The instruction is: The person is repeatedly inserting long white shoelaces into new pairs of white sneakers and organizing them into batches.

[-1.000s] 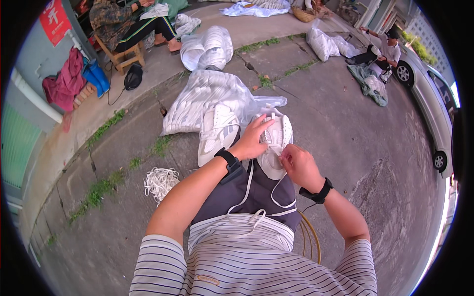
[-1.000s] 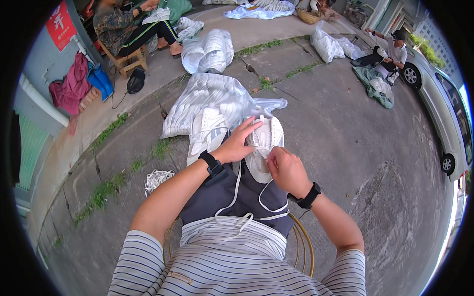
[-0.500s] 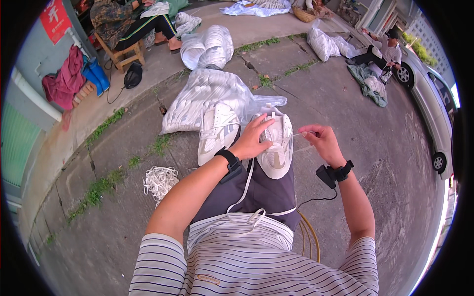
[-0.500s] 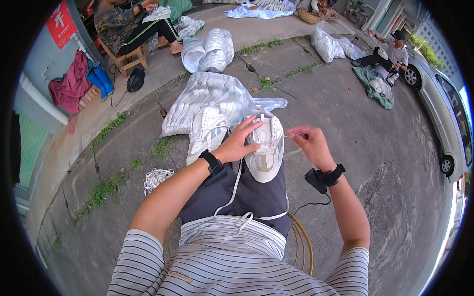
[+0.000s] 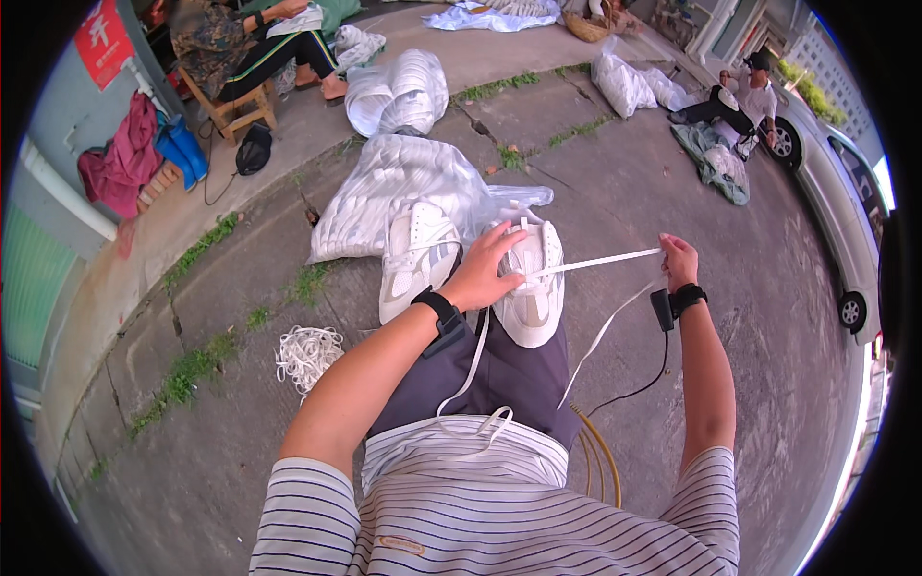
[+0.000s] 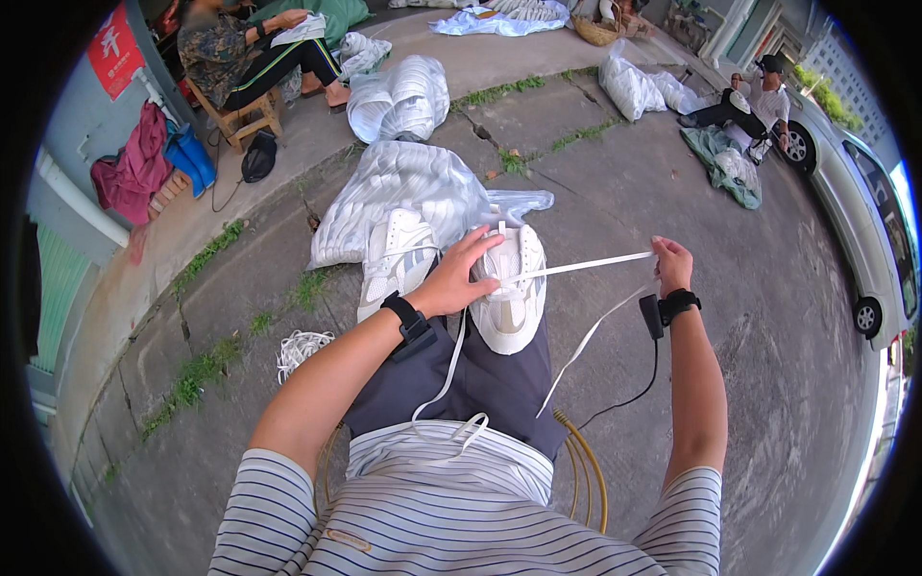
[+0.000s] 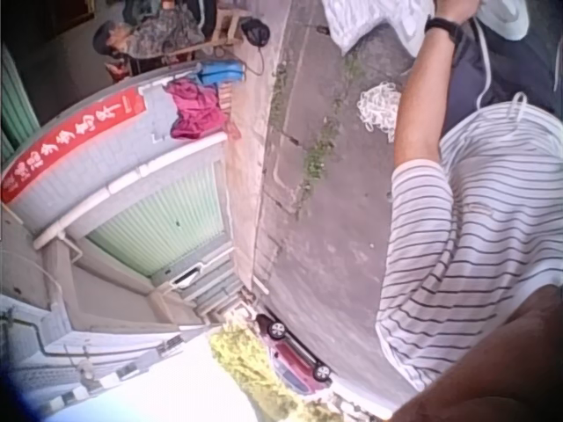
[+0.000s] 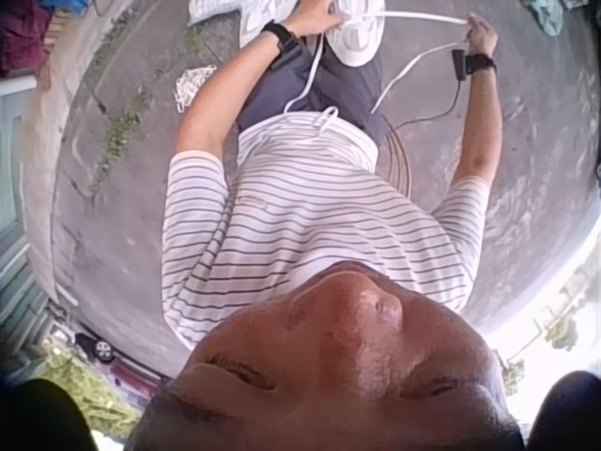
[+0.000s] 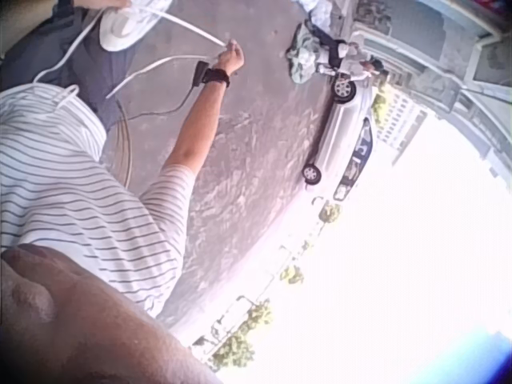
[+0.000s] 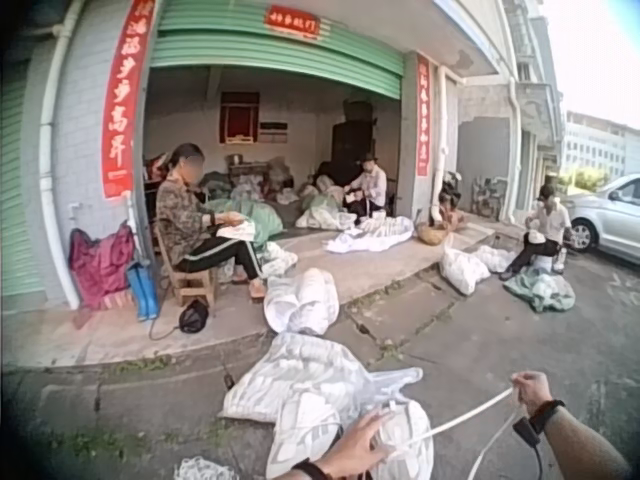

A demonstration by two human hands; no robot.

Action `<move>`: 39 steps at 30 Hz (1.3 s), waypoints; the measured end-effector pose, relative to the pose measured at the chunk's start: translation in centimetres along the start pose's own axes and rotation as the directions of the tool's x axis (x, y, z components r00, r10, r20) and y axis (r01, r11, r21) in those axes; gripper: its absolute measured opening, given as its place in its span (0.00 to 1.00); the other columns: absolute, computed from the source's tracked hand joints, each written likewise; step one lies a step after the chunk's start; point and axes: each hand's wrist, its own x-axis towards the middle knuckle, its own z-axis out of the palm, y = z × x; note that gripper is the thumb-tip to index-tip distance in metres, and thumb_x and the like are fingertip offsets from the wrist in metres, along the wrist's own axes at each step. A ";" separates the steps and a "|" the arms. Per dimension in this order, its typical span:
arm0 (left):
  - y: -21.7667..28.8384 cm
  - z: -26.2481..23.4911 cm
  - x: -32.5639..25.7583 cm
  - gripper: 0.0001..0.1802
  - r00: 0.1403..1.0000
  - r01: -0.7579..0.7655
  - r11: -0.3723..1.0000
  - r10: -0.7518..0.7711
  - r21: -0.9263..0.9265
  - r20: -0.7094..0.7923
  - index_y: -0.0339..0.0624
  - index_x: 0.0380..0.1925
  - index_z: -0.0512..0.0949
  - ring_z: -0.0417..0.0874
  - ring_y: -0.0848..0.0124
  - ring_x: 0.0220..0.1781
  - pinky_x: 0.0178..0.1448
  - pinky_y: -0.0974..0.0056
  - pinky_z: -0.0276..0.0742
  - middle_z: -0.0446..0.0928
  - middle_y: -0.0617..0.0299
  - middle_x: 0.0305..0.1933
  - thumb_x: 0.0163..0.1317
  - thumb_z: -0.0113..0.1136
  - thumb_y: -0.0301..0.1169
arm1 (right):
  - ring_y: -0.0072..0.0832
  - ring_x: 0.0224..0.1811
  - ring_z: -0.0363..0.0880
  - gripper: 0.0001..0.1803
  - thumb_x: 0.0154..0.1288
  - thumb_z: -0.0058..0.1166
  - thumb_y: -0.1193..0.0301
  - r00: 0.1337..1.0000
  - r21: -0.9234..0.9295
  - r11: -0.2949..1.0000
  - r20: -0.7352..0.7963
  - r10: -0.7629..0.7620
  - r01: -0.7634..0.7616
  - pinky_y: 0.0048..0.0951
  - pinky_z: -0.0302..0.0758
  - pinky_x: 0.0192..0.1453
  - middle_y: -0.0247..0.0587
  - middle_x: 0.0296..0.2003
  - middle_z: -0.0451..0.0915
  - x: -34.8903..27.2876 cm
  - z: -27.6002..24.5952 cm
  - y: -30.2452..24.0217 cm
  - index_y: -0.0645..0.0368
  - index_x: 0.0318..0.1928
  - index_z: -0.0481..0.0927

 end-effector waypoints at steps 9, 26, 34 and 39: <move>0.2 0.8 1.1 0.38 1.000 0.008 1.000 -0.008 0.001 0.002 0.46 0.67 0.67 0.60 0.46 0.74 0.76 0.51 0.56 0.57 0.42 0.74 0.53 0.68 0.34 | 0.39 0.65 0.72 0.25 0.65 0.58 0.68 0.979 -0.264 0.962 -0.202 0.014 -0.068 0.34 0.66 0.68 0.49 0.60 0.77 1.2 -1.1 5.2 0.62 0.61 0.76; 1.4 1.9 2.7 0.39 1.000 0.017 1.000 -0.017 -0.007 0.021 0.46 0.67 0.67 0.59 0.46 0.75 0.76 0.51 0.55 0.57 0.42 0.74 0.53 0.69 0.32 | 0.21 0.28 0.78 0.10 0.68 0.57 0.71 0.849 -0.007 0.964 0.476 -0.229 0.264 0.27 0.75 0.32 0.37 0.32 0.79 -12.8 8.5 -5.0 0.64 0.45 0.76; 0.8 0.8 2.7 0.39 0.999 -0.017 1.000 0.016 0.013 0.048 0.46 0.66 0.67 0.59 0.46 0.74 0.76 0.51 0.55 0.58 0.43 0.74 0.51 0.69 0.32 | 0.16 0.27 0.73 0.10 0.67 0.54 0.79 0.835 0.326 0.945 0.527 -0.160 -0.025 0.24 0.72 0.30 0.30 0.29 0.75 -12.7 8.1 -6.4 0.60 0.48 0.73; 1.0 0.2 2.4 0.40 0.999 -0.020 0.999 0.018 0.039 0.051 0.45 0.67 0.67 0.59 0.46 0.74 0.77 0.51 0.54 0.58 0.43 0.74 0.51 0.68 0.33 | 0.30 0.28 0.77 0.09 0.61 0.58 0.81 0.689 -0.225 0.676 0.457 -0.562 0.702 0.31 0.74 0.33 0.38 0.31 0.77 -13.2 6.7 -8.3 0.61 0.42 0.81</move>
